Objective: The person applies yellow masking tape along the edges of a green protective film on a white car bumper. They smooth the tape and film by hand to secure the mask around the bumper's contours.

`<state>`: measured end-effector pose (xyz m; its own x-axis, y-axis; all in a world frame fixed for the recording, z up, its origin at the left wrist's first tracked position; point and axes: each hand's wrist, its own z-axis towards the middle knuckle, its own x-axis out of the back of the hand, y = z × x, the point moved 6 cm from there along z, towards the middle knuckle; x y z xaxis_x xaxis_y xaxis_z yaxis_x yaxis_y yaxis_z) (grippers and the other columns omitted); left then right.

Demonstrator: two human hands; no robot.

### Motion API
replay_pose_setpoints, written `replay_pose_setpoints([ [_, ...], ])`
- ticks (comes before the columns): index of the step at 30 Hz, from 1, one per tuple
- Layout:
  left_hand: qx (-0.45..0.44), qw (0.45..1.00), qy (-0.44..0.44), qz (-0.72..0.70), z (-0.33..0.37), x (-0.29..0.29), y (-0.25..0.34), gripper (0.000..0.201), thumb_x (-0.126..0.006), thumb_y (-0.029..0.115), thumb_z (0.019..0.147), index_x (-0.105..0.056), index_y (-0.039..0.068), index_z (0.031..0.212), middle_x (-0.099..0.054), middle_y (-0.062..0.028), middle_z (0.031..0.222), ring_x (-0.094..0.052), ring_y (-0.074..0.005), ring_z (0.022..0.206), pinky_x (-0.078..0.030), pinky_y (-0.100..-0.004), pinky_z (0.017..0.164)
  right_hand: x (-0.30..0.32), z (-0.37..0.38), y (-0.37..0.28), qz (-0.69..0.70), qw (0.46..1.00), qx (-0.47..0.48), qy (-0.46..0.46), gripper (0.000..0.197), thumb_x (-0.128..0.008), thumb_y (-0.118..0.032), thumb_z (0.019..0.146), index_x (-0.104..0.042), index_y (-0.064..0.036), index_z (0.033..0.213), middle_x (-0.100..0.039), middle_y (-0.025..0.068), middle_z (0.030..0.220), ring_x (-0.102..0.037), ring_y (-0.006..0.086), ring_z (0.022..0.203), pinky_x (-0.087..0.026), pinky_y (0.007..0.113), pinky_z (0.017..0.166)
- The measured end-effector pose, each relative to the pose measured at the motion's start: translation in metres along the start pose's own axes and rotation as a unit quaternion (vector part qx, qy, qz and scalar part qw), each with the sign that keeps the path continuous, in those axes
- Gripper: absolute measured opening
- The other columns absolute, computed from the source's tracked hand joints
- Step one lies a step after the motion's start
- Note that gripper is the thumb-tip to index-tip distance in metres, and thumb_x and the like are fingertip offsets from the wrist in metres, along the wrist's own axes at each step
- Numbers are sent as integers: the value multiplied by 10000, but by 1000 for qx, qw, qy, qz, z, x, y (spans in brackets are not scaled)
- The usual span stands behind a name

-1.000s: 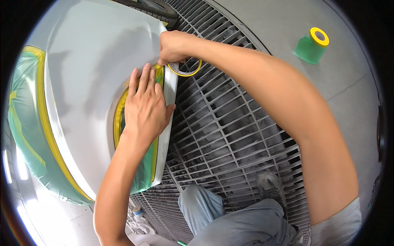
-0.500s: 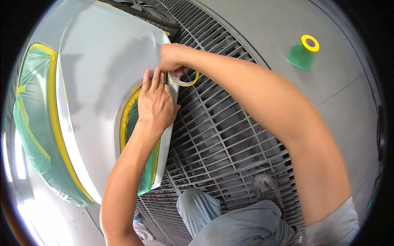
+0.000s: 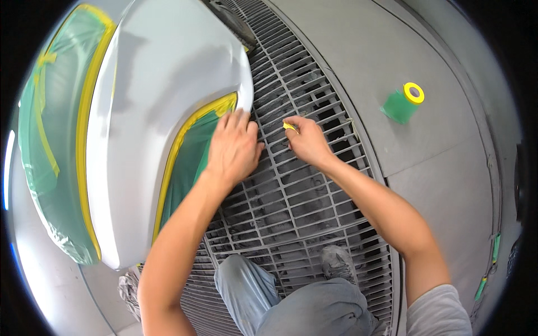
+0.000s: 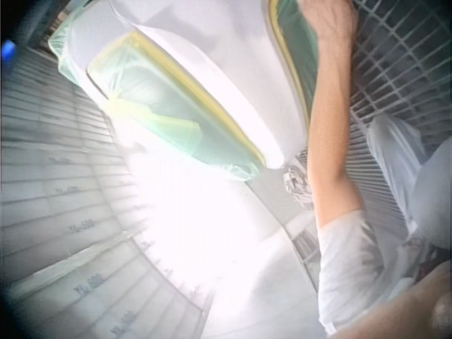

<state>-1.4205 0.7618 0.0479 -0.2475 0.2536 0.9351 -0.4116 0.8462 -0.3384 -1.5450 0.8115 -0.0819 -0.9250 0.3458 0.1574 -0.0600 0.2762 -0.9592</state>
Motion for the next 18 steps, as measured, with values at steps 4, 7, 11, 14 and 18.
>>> replay_pose_setpoints([
  [4, 219, 925, 24, -309, -92, -32, 2, 326, -721, 261, 984, -650, -2, 1164, -730, -114, 982, -693, -281, 846, -545, -380, 776, -43, -39, -24, -2, 992, 117, -44, 575, -574, -101, 941, -516, -5, 1506, -684, 185, 825, -626, 249, 720, -511, 385, 733],
  [7, 407, 702, 4, -584, -176, -77, -2, 442, -706, 342, 1012, -636, -59, 1185, -721, -116, 984, -675, -183, 807, -550, -332, 716, -101, -89, -31, 6, 976, 67, -209, 619, -553, -124, 922, -431, 46, 1504, -714, 313, 1076, -699, 447, 999, -527, 492, 891],
  [11, 431, 533, 88, -722, -268, -97, -4, 655, -737, 363, 998, -534, -122, 1388, -731, -110, 1027, -680, -135, 897, -548, -269, 764, -174, -152, -50, 25, 936, 50, -348, 616, -534, -92, 922, -387, 118, 1482, -714, 216, 903, -679, 247, 795, -526, 362, 747],
  [14, 432, 484, 163, -743, -322, -101, -4, 477, -771, 269, 972, -648, -99, 1250, -746, -115, 1014, -699, -141, 909, -554, -274, 793, -222, -181, -66, 30, 915, 48, -398, 603, -545, -100, 944, -369, 139, 1468, -639, 86, 724, -594, 140, 662, -478, 316, 622],
  [18, 441, 420, 250, -753, -378, -124, -7, 251, -790, 200, 945, -733, -32, 1023, -742, -67, 918, -671, -110, 834, -536, -271, 741, -271, -211, -76, -11, 896, 0, -445, 614, -551, -79, 949, -349, 88, 1503, -643, 83, 725, -540, 111, 535, -417, 282, 473],
])
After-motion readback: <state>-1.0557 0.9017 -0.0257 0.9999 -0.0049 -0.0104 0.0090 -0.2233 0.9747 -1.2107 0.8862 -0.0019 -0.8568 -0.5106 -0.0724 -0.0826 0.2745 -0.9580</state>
